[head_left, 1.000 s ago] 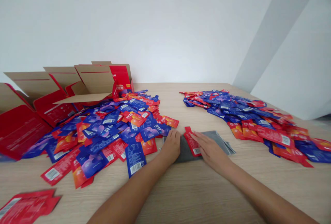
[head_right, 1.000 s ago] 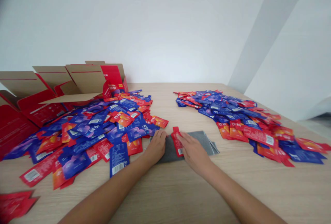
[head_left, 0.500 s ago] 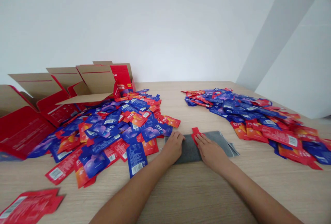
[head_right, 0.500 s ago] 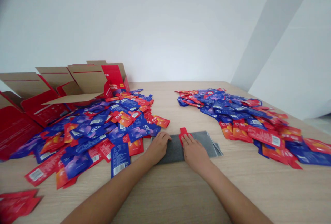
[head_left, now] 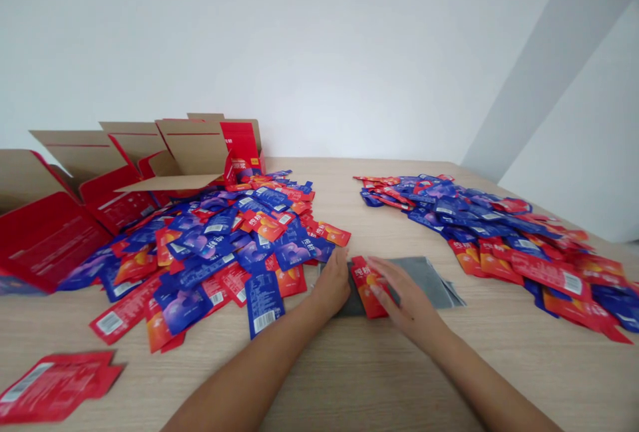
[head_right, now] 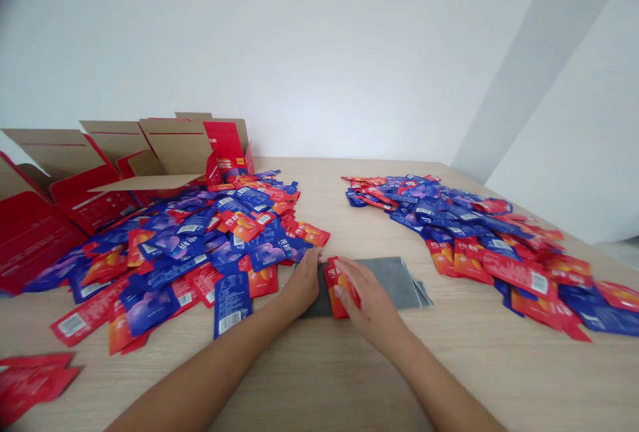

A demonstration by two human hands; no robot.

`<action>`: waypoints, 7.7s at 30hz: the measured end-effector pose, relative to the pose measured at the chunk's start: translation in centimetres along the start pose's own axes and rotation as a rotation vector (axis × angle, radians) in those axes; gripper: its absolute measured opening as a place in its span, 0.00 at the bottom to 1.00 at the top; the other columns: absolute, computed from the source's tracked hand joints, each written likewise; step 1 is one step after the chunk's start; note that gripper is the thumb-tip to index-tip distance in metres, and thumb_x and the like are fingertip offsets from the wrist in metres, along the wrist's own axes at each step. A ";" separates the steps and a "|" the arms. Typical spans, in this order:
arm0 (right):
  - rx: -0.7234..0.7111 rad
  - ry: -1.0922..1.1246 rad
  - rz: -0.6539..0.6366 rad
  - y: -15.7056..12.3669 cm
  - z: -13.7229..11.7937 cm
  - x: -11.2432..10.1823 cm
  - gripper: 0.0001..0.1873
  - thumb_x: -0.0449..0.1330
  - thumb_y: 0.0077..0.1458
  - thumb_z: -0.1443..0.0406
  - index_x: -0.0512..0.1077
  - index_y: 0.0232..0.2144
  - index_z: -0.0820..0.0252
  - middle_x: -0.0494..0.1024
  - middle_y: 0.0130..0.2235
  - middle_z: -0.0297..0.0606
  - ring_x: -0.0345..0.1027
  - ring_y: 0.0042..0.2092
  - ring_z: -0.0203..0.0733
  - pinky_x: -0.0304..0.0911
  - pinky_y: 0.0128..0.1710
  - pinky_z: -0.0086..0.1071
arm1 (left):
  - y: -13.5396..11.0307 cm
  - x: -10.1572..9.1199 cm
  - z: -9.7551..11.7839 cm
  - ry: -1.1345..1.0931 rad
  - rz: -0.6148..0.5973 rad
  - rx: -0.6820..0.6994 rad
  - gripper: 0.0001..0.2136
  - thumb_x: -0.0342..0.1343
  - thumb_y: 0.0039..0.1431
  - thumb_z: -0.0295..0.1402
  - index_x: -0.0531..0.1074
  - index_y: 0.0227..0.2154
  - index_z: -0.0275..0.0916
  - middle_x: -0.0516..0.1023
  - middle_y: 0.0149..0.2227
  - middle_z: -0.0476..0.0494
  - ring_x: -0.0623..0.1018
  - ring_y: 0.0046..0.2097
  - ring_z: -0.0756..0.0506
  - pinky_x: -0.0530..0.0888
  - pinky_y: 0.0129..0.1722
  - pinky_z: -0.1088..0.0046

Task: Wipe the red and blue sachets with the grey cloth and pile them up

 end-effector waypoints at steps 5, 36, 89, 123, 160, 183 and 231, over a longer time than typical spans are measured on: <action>-0.053 -0.146 -0.259 -1.3 -0.3 4.9 0.25 0.45 0.59 0.64 0.59 0.57 0.65 0.63 0.58 0.48 0.53 0.60 0.46 0.55 0.56 0.43 | 0.2 0.2 0.2 0.021 -0.023 0.002 0.21 0.40 0.51 0.16 0.55 0.50 0.31 0.63 0.47 0.33 0.65 0.52 0.43 0.65 0.52 0.59; -0.082 -0.304 -0.331 -1.8 -0.8 6.0 0.24 0.47 0.56 0.67 0.63 0.55 0.69 0.61 0.58 0.50 0.49 0.61 0.48 0.52 0.58 0.45 | 0.3 -0.1 0.3 0.022 -0.018 -0.031 0.21 0.40 0.45 0.14 0.59 0.43 0.36 0.63 0.42 0.40 0.65 0.48 0.44 0.66 0.50 0.61; 0.274 0.365 0.111 -0.5 5.4 3.0 0.22 0.45 0.59 0.59 0.63 0.53 0.60 0.69 0.52 0.47 0.60 0.55 0.45 0.55 0.55 0.46 | 3.0 -2.4 -6.1 -0.807 0.171 -0.607 0.09 0.59 0.39 0.24 0.62 0.17 0.37 0.63 0.14 0.58 0.65 0.18 0.54 0.63 0.22 0.80; 0.361 -0.495 -0.132 17.2 20.3 4.9 0.25 0.48 0.53 0.73 0.59 0.54 0.75 0.66 0.53 0.58 0.58 0.54 0.51 0.53 0.52 0.40 | -2.6 1.6 3.5 0.106 -0.493 0.167 0.26 0.36 0.63 0.46 0.49 0.61 0.40 0.48 0.64 0.42 0.47 0.65 0.44 0.46 0.62 0.58; 0.077 -0.223 -0.255 0.8 2.0 4.1 0.21 0.45 0.59 0.65 0.67 0.52 0.62 0.64 0.57 0.47 0.54 0.59 0.49 0.56 0.54 0.48 | -1.3 -0.8 0.1 -0.106 -0.076 -0.073 0.21 0.44 0.53 0.21 0.57 0.51 0.36 0.64 0.53 0.34 0.64 0.56 0.42 0.61 0.57 0.56; -0.025 0.026 -0.112 0.0 0.0 0.9 0.20 0.46 0.60 0.63 0.62 0.54 0.57 0.64 0.58 0.43 0.54 0.59 0.43 0.55 0.56 0.45 | -1.5 -0.5 -0.2 -0.090 -0.043 -0.062 0.24 0.40 0.54 0.21 0.50 0.56 0.32 0.59 0.57 0.30 0.60 0.60 0.40 0.61 0.57 0.54; -0.130 -0.254 -0.372 -1.8 -0.3 6.1 0.22 0.44 0.59 0.66 0.64 0.54 0.64 0.63 0.58 0.47 0.51 0.61 0.47 0.52 0.57 0.46 | -1.6 -0.4 -1.1 -0.119 -0.006 -0.091 0.28 0.40 0.48 0.16 0.54 0.56 0.28 0.60 0.57 0.28 0.59 0.60 0.40 0.59 0.59 0.54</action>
Point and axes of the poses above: each hand's wrist, its own y-axis towards the middle knuckle, its own x-axis out of the palm, z = x × y, the point moved 10 cm from there along y, towards the middle knuckle
